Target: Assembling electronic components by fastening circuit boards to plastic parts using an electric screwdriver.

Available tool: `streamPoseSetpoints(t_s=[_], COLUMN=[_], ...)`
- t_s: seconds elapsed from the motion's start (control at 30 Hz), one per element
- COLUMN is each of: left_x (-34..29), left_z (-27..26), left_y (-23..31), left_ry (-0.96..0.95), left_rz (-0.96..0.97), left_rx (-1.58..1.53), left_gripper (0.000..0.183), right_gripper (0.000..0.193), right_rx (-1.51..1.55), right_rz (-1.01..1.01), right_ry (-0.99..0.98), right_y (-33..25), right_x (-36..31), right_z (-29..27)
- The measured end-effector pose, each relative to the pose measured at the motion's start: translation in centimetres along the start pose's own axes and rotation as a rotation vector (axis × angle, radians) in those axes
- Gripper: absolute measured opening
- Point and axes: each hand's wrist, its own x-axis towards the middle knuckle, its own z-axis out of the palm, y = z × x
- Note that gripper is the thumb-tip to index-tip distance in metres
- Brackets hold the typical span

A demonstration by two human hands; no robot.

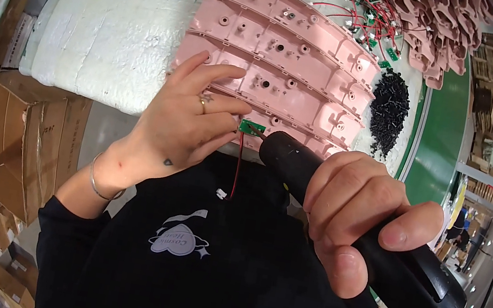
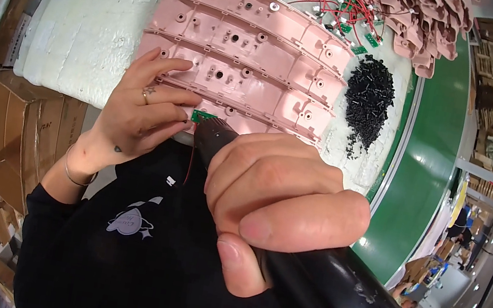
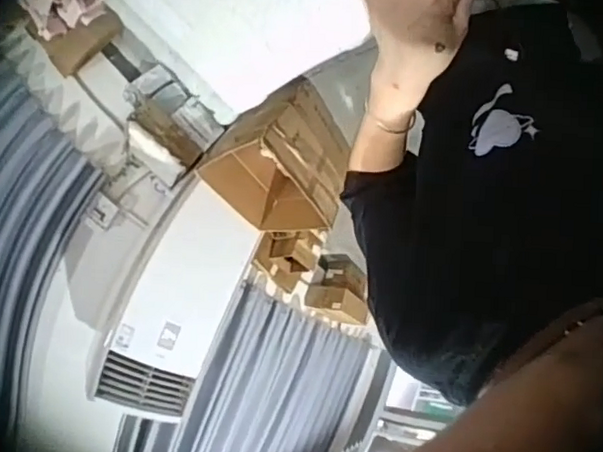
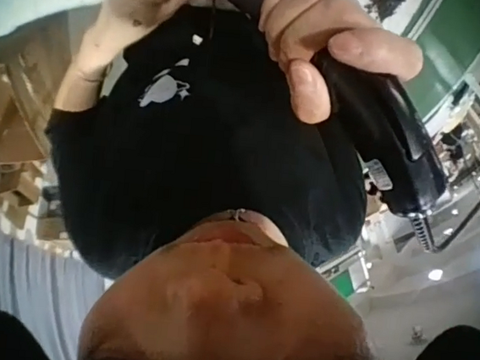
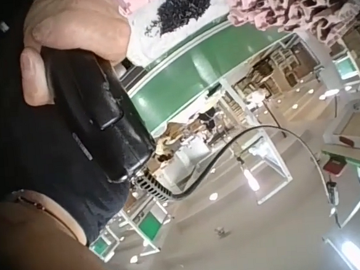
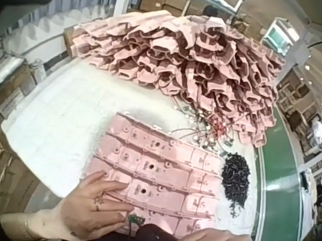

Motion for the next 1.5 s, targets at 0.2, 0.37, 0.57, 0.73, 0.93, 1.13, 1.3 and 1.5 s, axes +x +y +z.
streamPoseSetpoints(t_s=[0.2, 0.37, 0.57, 0.73, 0.93, 1.13, 1.3, 1.5], left_x=[-0.1, 0.0, -0.1, 0.0, -0.1, 0.0, 0.0, 0.1], left_z=[1.0, 1.4, 1.6, 1.6, 1.5, 1.3, 1.1, 1.1], left_y=[-0.4, -0.5, -0.6, -0.4, -0.9, -0.6, -0.6, -0.3], left_ry=[0.032, 0.077, 0.095, 0.106, 0.102, 0.136, 0.165, 0.188], left_rz=[0.015, 0.025, 0.025, 0.032, 0.01, -0.038, -0.062, -0.036], left_rx=[-0.049, -0.099, -0.133, -0.14, -0.17, -0.267, -0.295, -0.283], left_gripper=[0.014, 0.013, 0.012, 0.013, 0.016, 0.017, 0.016, 0.018], right_gripper=[0.037, 0.033, 0.031, 0.031, 0.033, 0.031, 0.031, 0.031], right_rx=[-0.018, -0.075, -0.145, -0.143, -0.103, 0.022, 0.053, 0.055], right_rz=[0.016, 0.086, 0.219, 0.224, 0.178, 0.128, 0.073, 0.068], right_ry=[-0.024, -0.144, -0.343, -0.312, -0.221, 0.0, 0.047, 0.057], right_y=[0.5, 0.0, -0.1, -0.1, 0.5, -1.4, -1.0, -1.3], right_x=[0.2, 1.6, 3.5, 3.3, 3.1, 2.8, 2.4, 2.3], right_z=[0.4, 0.7, 1.1, 1.5, 1.1, 0.8, 0.9, 0.7])
